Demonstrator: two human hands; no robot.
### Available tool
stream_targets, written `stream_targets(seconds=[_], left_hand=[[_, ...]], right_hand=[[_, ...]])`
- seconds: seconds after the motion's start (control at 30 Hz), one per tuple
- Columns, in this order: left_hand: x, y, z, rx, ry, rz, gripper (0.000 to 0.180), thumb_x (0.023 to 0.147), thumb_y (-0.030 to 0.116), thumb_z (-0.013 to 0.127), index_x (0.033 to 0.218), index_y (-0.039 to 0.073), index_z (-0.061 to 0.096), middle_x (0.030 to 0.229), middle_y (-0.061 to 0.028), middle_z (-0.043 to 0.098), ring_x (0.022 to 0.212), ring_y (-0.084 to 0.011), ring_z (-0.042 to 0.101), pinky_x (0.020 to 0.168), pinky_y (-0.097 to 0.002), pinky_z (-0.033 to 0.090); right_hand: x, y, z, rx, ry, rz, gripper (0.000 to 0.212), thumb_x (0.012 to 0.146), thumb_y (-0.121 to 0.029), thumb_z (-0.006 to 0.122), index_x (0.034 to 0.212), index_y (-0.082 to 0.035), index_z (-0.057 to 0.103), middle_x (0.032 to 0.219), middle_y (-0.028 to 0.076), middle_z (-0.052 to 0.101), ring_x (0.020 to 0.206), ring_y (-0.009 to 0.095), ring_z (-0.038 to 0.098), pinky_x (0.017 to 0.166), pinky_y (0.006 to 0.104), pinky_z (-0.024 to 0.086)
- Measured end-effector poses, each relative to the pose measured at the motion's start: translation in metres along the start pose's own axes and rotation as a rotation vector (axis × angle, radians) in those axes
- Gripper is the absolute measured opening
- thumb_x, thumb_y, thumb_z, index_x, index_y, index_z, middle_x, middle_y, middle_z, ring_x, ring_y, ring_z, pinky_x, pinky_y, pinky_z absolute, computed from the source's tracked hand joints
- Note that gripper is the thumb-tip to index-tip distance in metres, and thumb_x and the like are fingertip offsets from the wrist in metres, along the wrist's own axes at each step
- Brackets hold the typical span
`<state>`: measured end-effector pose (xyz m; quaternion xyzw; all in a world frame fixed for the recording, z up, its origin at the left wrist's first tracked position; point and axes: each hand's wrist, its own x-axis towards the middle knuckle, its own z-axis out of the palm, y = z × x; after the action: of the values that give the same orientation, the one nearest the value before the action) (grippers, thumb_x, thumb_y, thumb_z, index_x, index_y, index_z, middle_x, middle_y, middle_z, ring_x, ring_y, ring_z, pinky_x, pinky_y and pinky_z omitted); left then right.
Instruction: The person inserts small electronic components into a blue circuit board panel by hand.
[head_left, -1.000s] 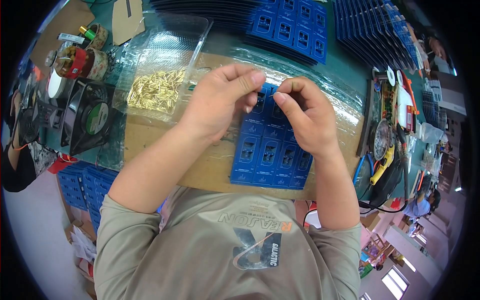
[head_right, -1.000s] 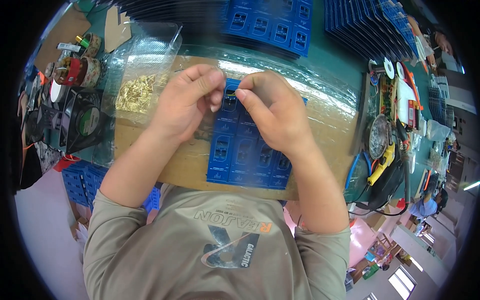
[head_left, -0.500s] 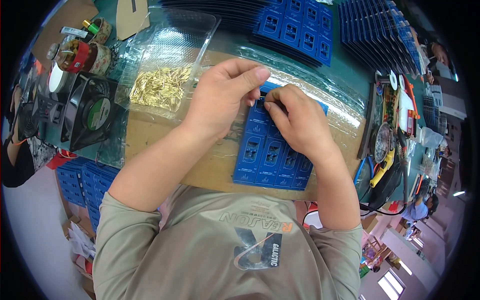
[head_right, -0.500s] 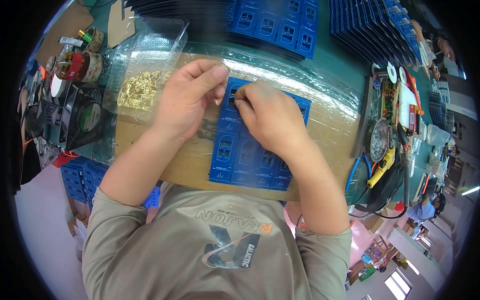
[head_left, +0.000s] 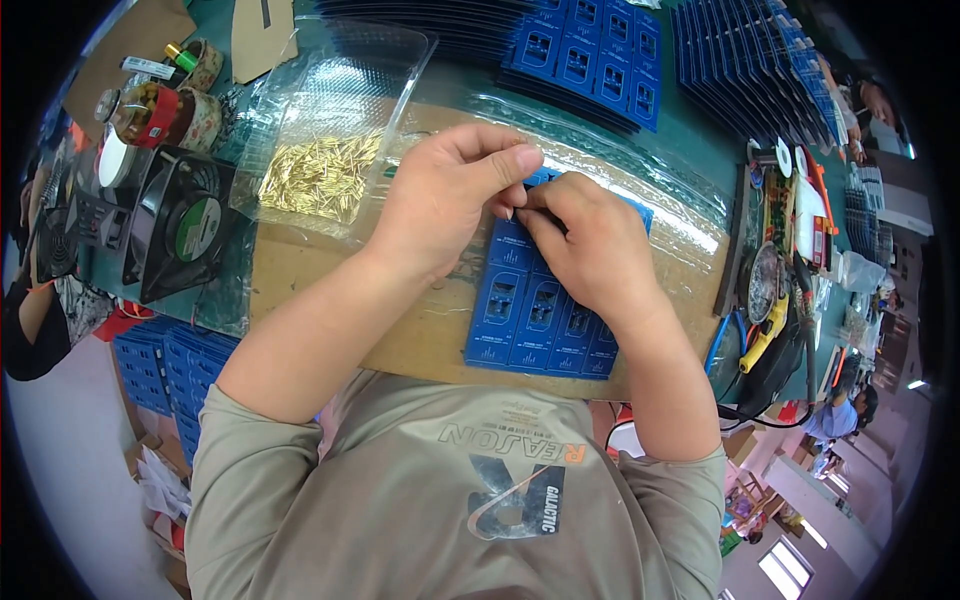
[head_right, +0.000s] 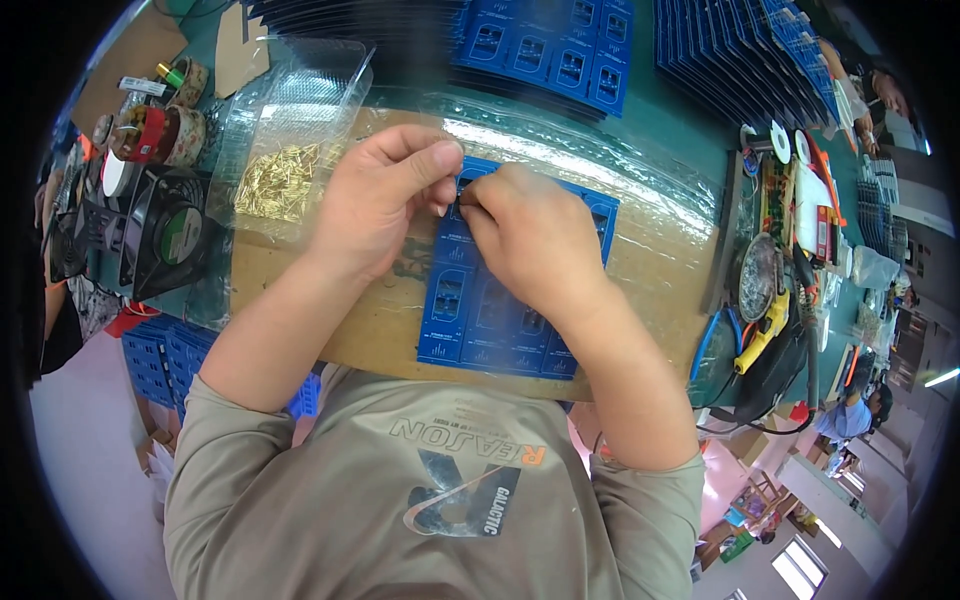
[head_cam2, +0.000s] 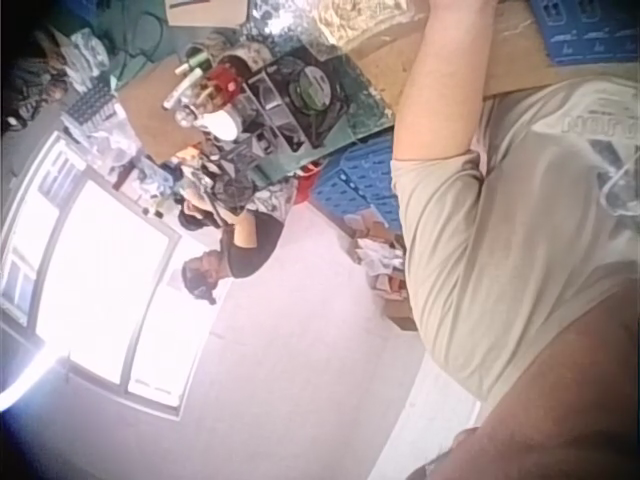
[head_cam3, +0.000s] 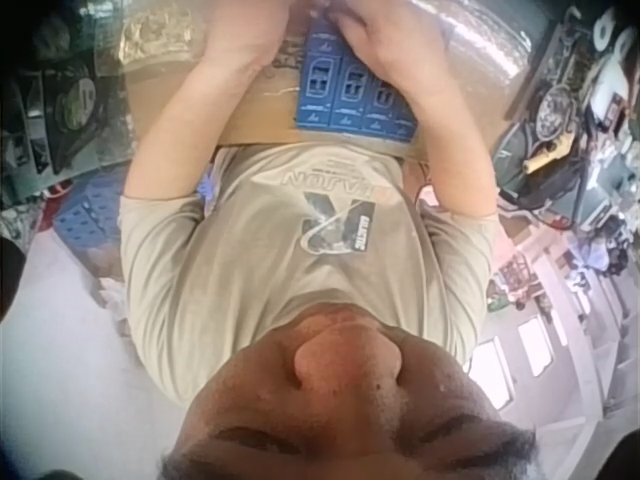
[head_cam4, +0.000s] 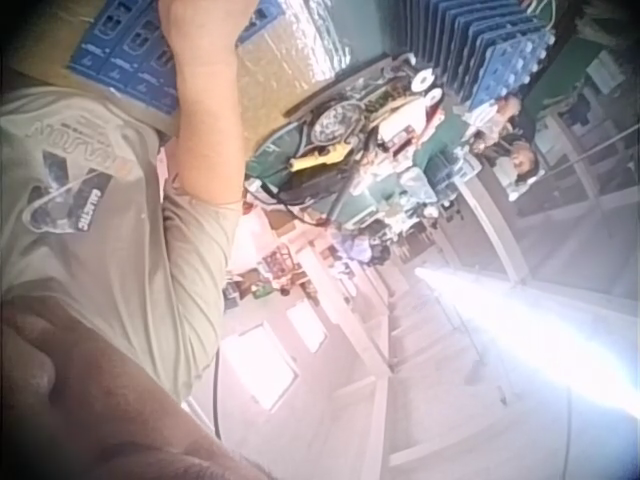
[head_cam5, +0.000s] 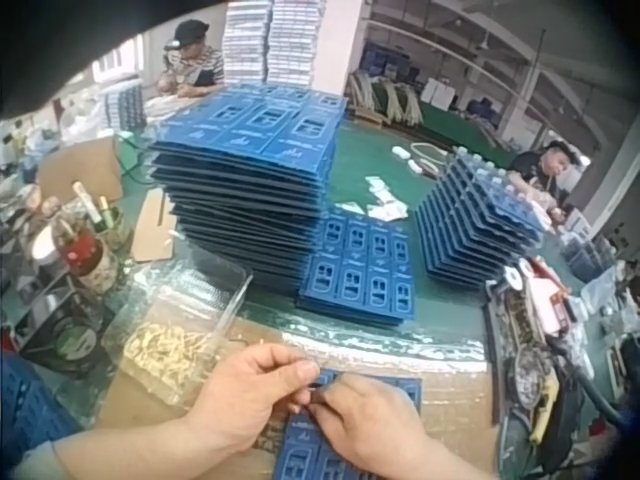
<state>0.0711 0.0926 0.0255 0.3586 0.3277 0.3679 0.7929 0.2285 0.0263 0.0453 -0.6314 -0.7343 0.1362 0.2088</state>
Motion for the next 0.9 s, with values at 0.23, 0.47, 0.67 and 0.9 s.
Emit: stream_targets(seconds=[0.23, 0.47, 0.67, 0.9], left_hand=[[-0.002, 0.002, 0.002, 0.06, -0.014, 0.001, 0.019, 0.088, 0.017, 0.071, 0.097, 0.001, 0.064, 0.084, -0.004, 0.067, 0.072, -0.0098, 0.062, 0.066, -0.0235, 0.05], [-0.004, 0.003, 0.004, 0.098, 0.014, -0.022, 0.019, 0.087, 0.016, 0.072, 0.098, 0.001, 0.065, 0.084, -0.0039, 0.067, 0.072, -0.0093, 0.062, 0.066, -0.023, 0.051], [-0.01, -0.001, 0.01, 0.505, 0.017, 0.116, 0.018, 0.087, 0.017, 0.071, 0.096, 0.001, 0.071, 0.08, -0.0043, 0.069, 0.069, -0.0103, 0.062, 0.063, -0.025, 0.051], [-0.011, 0.0, 0.011, 0.699, 0.017, 0.213, 0.017, 0.084, 0.017, 0.072, 0.093, 0.002, 0.071, 0.079, -0.0077, 0.069, 0.069, -0.0129, 0.062, 0.064, -0.0277, 0.05]], right_hand=[[-0.003, 0.0, 0.001, -0.003, -0.004, 0.028, 0.01, 0.083, -0.02, 0.065, 0.085, -0.011, 0.067, 0.08, 0.009, 0.061, 0.076, 0.031, 0.063, 0.065, 0.0426, 0.051], [-0.003, -0.002, -0.019, 0.154, 0.179, 0.082, 0.012, 0.084, -0.018, 0.067, 0.092, -0.01, 0.07, 0.084, 0.009, 0.063, 0.077, 0.03, 0.063, 0.066, 0.0385, 0.051], [0.004, -0.005, -0.035, 0.205, 0.166, 0.052, 0.011, 0.083, -0.015, 0.068, 0.092, -0.008, 0.07, 0.084, 0.008, 0.063, 0.076, 0.029, 0.063, 0.066, 0.0365, 0.051], [0.004, -0.007, -0.036, 0.108, 0.075, 0.066, 0.011, 0.085, -0.016, 0.064, 0.092, -0.008, 0.067, 0.087, 0.01, 0.063, 0.077, 0.031, 0.063, 0.068, 0.0394, 0.051]])
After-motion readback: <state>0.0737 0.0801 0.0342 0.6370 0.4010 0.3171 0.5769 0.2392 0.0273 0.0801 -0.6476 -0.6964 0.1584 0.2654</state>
